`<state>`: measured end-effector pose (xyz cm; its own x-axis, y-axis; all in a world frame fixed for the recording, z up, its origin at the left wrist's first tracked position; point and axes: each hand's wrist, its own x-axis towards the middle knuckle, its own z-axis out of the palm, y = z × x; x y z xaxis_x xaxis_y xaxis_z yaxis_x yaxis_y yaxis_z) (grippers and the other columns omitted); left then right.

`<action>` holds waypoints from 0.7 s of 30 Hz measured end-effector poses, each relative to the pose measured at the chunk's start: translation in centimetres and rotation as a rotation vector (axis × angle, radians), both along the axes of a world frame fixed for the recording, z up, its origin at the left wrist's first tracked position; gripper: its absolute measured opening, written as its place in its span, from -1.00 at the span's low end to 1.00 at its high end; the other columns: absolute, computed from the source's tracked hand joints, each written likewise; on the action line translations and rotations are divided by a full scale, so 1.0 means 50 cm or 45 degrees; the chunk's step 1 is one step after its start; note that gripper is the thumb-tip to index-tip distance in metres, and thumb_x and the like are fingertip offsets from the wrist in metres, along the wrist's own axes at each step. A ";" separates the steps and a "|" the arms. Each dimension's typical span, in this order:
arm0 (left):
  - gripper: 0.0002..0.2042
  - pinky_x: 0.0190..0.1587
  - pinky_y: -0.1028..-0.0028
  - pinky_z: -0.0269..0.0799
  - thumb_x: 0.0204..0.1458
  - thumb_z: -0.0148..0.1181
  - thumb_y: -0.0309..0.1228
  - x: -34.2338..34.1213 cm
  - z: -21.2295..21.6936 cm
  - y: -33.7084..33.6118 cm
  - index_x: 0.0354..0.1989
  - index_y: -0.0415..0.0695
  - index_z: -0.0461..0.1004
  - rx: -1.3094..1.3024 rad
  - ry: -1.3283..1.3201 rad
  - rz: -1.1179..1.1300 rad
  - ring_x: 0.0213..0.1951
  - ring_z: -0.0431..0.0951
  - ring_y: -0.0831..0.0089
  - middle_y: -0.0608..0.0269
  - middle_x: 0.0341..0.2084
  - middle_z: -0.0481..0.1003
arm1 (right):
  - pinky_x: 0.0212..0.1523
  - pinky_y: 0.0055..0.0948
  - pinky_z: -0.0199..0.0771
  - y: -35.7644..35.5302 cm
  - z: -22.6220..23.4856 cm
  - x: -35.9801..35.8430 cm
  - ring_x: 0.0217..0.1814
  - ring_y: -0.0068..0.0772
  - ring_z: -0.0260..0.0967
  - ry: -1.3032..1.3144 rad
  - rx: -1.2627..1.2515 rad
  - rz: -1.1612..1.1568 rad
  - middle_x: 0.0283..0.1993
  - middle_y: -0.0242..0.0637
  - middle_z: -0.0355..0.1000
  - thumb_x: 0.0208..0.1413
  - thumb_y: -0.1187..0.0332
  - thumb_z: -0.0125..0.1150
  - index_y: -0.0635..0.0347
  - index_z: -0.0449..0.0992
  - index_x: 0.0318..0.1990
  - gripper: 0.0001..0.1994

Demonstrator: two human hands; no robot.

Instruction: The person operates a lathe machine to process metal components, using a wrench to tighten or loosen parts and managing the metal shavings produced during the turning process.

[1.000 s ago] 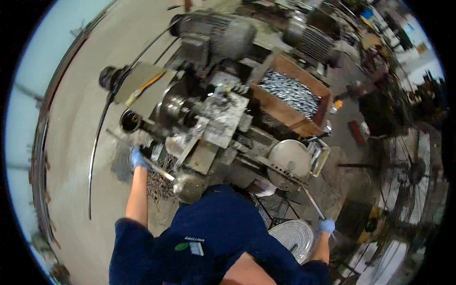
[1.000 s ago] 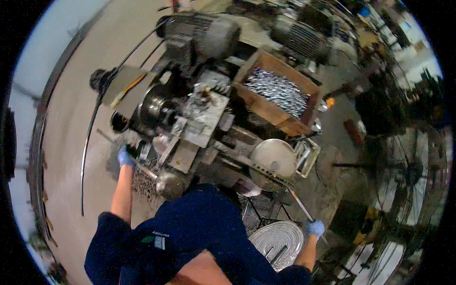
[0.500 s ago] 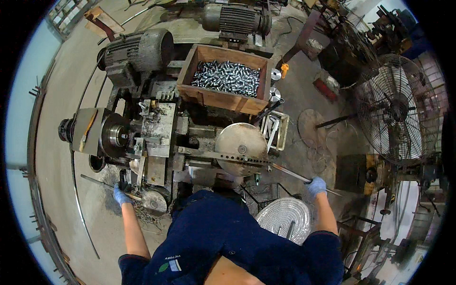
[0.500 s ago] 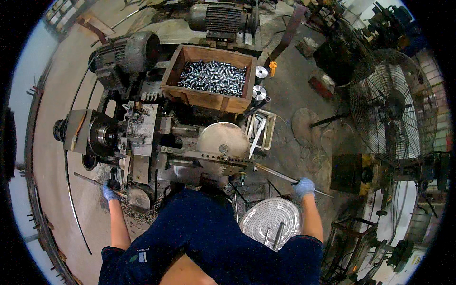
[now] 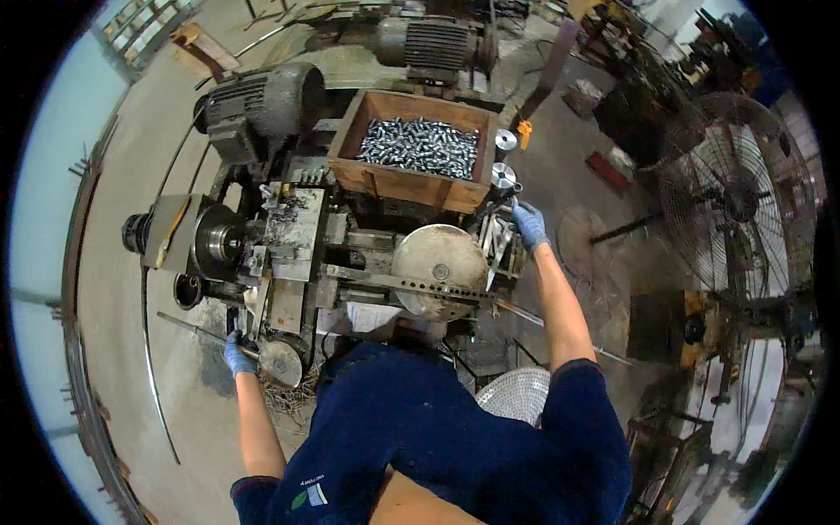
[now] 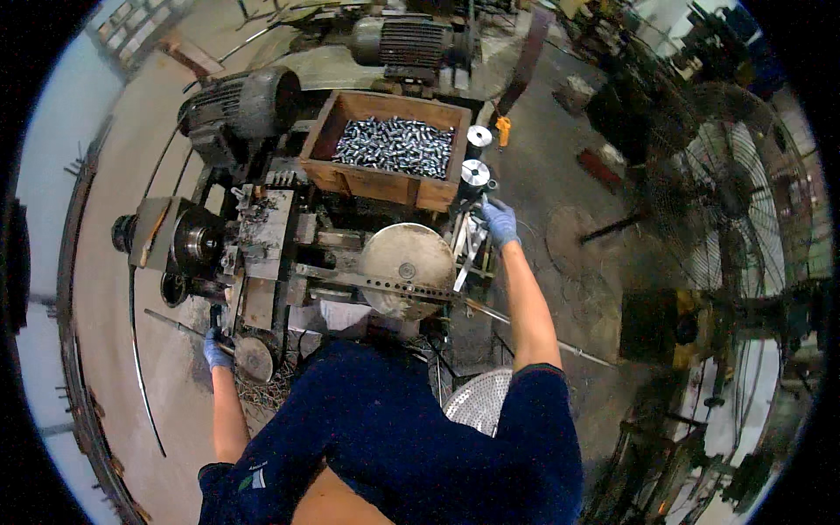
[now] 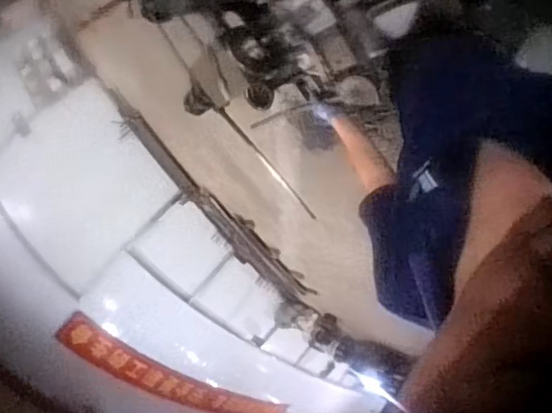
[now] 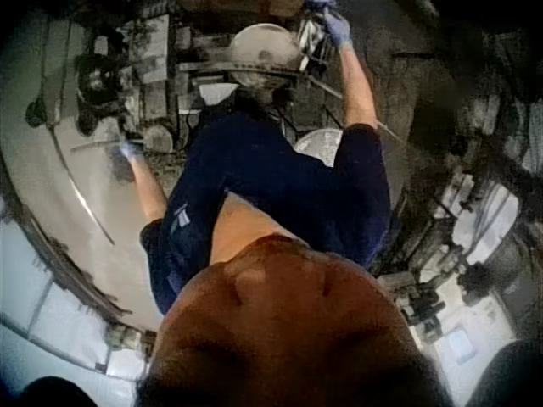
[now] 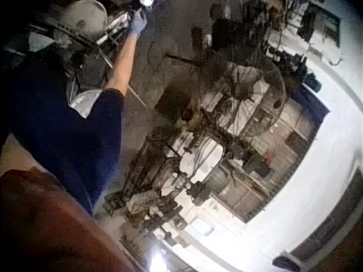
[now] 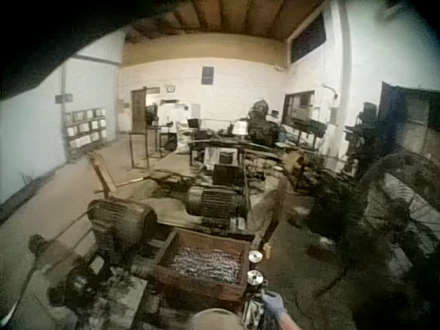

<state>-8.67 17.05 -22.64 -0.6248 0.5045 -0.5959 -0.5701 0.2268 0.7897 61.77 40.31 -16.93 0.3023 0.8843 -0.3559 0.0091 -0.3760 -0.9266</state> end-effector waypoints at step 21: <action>-0.81 -0.47 0.45 0.31 -0.08 0.23 -0.22 0.081 0.046 -0.078 -0.37 -0.03 0.51 0.096 -0.178 -0.079 -0.54 0.44 0.47 0.35 -0.53 0.50 | 0.09 -0.10 0.24 0.008 0.049 -0.035 -0.01 -0.13 0.28 1.312 0.127 -0.172 -0.09 -0.19 0.41 0.00 -0.02 -0.06 0.16 0.43 -0.09 -0.52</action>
<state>-4.63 13.15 -20.35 -0.5046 0.5861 -0.6339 -0.6626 0.2078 0.7196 60.02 40.71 -14.49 -0.0078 0.9052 -0.4250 -0.8400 -0.2366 -0.4884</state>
